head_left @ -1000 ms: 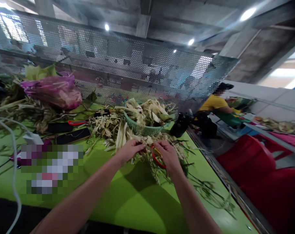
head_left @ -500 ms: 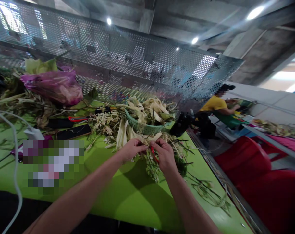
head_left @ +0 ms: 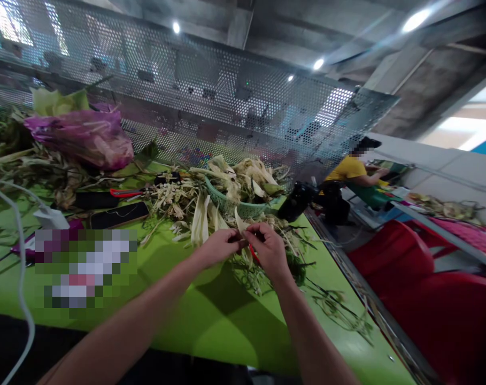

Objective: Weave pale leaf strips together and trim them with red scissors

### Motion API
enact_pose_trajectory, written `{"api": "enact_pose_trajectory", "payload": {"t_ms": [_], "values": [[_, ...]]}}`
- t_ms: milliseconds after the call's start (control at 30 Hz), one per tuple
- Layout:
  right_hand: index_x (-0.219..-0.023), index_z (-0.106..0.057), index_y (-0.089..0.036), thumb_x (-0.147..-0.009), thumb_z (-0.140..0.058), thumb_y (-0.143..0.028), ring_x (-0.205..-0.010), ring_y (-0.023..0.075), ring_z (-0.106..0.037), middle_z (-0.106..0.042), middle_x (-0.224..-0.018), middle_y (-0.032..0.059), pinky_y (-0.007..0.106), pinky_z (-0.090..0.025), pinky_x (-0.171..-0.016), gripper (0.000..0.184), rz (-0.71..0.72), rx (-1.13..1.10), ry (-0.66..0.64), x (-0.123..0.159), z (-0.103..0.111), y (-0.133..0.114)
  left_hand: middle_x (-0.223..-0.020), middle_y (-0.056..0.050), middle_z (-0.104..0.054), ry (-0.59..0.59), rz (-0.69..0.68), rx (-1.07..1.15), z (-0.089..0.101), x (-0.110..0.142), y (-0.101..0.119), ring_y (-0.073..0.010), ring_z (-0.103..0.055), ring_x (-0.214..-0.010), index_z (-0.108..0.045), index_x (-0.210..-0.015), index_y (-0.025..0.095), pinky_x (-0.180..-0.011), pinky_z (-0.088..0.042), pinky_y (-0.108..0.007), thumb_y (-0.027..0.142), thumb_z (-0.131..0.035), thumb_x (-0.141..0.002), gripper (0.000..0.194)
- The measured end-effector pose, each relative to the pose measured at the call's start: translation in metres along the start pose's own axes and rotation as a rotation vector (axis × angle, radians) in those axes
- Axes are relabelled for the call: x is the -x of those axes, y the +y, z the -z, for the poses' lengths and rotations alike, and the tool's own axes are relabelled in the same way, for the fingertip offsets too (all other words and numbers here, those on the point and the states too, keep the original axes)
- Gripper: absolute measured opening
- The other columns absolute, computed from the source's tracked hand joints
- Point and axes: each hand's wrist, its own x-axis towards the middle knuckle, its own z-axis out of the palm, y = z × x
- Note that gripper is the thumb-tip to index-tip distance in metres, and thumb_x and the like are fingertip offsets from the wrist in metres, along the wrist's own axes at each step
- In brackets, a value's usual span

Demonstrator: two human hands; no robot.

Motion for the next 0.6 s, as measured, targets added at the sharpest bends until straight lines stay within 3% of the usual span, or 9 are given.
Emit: {"api": "enact_pose_trajectory", "payload": {"t_ms": [133,267,433,600], "values": [[-0.076,-0.06,-0.02,-0.078,-0.062,-0.031,-0.067,0.0164,-0.053,-0.058,-0.071,0.0007,0.029,-0.042,-0.062,0.012,-0.053,-0.069,0.042,0.004,-0.004,0.001,-0.07,-0.001,-0.06,-0.04,-0.012,0.121,-0.005,0.003,0.001,-0.0115,-0.05,-0.063,-0.061,-0.075,0.013,-0.06,-0.04,-0.024,0.027,-0.057,-0.075,0.015],[-0.079,-0.062,-0.02,-0.08,-0.062,-0.033,-0.072,0.0176,-0.053,-0.059,-0.077,0.002,0.029,-0.041,-0.066,0.013,-0.018,-0.022,0.082,0.006,-0.003,-0.007,-0.066,-0.001,-0.061,-0.032,0.011,0.242,-0.007,0.003,0.003,-0.0099,-0.05,-0.059,-0.06,-0.071,0.013,-0.058,-0.039,-0.022,0.023,-0.06,-0.073,0.01],[-0.089,-0.062,-0.02,-0.084,-0.056,-0.035,-0.082,0.0196,-0.053,-0.061,-0.089,0.0046,0.032,-0.041,-0.075,0.017,0.077,0.12,0.202,0.006,0.007,-0.013,-0.075,-0.006,-0.069,0.11,0.148,0.503,0.001,0.005,0.01,-0.0096,-0.055,-0.056,-0.064,-0.076,0.013,-0.056,-0.042,-0.023,0.032,-0.065,-0.074,0.019],[-0.088,-0.062,-0.021,-0.085,-0.055,-0.041,-0.085,0.0216,-0.055,-0.064,-0.086,0.0041,0.033,-0.041,-0.076,0.021,-0.028,0.043,0.047,0.007,0.008,-0.005,-0.079,-0.006,-0.07,0.172,0.195,0.746,0.004,0.005,0.011,-0.0127,-0.062,-0.063,-0.065,-0.083,0.015,-0.061,-0.048,-0.024,0.043,-0.063,-0.077,0.029]]}}
